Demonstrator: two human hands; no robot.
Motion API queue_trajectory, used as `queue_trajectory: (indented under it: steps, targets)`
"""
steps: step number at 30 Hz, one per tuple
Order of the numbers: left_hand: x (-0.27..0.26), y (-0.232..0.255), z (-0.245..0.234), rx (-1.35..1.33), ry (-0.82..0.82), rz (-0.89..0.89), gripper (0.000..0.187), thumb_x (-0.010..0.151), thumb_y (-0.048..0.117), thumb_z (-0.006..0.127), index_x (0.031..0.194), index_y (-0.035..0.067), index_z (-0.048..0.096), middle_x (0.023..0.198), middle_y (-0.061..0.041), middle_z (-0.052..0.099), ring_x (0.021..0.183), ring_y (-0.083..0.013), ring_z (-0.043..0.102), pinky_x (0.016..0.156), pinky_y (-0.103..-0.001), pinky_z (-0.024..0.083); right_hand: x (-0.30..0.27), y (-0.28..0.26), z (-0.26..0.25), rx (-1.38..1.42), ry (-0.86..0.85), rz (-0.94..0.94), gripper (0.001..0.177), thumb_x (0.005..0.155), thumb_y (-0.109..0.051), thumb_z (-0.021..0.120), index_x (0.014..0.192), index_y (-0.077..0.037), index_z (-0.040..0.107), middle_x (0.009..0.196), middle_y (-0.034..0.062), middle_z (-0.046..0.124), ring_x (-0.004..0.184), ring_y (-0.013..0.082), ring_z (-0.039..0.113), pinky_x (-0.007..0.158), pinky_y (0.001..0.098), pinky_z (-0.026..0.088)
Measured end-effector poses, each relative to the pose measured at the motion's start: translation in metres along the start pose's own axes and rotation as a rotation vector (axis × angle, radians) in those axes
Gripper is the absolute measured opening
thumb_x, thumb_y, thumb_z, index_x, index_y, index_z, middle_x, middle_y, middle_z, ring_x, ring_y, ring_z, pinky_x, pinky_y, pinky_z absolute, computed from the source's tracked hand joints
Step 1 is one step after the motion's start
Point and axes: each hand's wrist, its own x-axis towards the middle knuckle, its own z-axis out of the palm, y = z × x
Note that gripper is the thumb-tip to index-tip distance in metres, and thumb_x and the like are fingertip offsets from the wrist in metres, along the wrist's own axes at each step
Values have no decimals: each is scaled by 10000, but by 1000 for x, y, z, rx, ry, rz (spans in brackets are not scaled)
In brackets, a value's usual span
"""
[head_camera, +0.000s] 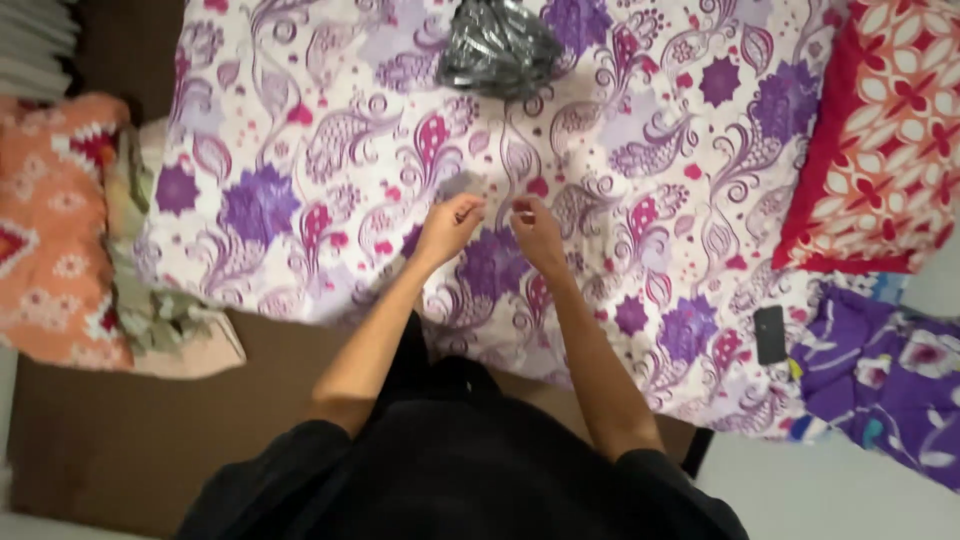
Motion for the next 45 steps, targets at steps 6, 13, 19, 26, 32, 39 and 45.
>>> queue_trajectory:
  steps: [6, 13, 19, 26, 32, 39, 45]
  targets:
    - [131, -103, 2, 332, -62, 202, 331, 895, 140, 706, 1203, 25, 672, 1117, -191, 694, 1051, -364, 669, 908, -461, 538, 103, 37, 29, -55, 10, 222, 425, 971, -103, 630, 1393, -71, 587, 1151, 156, 716, 932, 220, 675, 812, 328, 549]
    - [252, -151, 3, 640, 75, 208, 683, 796, 120, 724, 1426, 24, 481, 1312, -234, 578, 1179, -420, 558, 978, -483, 489, 156, 96, 75, 105, 66, 75, 686, 922, -25, 687, 1556, -73, 429, 1462, 153, 536, 1155, 229, 648, 975, 333, 552]
    - [286, -189, -8, 720, 329, 90, 546, 712, 200, 818, 1136, -8, 543, 1130, -228, 559, 1040, -427, 530, 863, -531, 442, 154, 62, 75, 170, 21, 355, 507, 953, -92, 641, 1445, -64, 519, 1378, 103, 622, 1089, 182, 691, 840, 305, 571]
    - [279, -145, -26, 600, 211, 219, 260, 839, 128, 791, 1003, 55, 603, 1040, -132, 562, 1010, -351, 552, 855, -497, 452, 157, 43, 74, 451, 39, 453, 298, 997, -102, 581, 1288, -39, 596, 1209, 67, 669, 978, 175, 702, 801, 305, 586]
    - [293, -213, -5, 764, 92, 258, 354, 729, 137, 769, 1021, 7, 618, 1066, -203, 557, 1003, -414, 537, 813, -513, 449, 148, 13, 66, 576, 41, 380, 270, 1001, -137, 599, 1253, -43, 605, 1165, 68, 675, 970, 175, 686, 825, 315, 563]
    - [210, -108, 11, 489, -23, 344, 192, 844, 69, 719, 989, 36, 597, 1018, -167, 576, 1000, -381, 556, 862, -505, 440, 114, 31, 46, 768, 138, 470, 297, 1014, -324, 582, 1147, -72, 666, 1121, 58, 715, 1039, 184, 691, 853, 354, 576]
    - [108, 13, 22, 222, -135, 384, 192, 868, 67, 745, 995, 50, 603, 939, -115, 616, 929, -324, 574, 818, -437, 453, 78, -6, 24, 1193, 187, 706, 398, 979, -486, 549, 1016, -102, 648, 904, 41, 681, 827, 167, 653, 679, 360, 556]
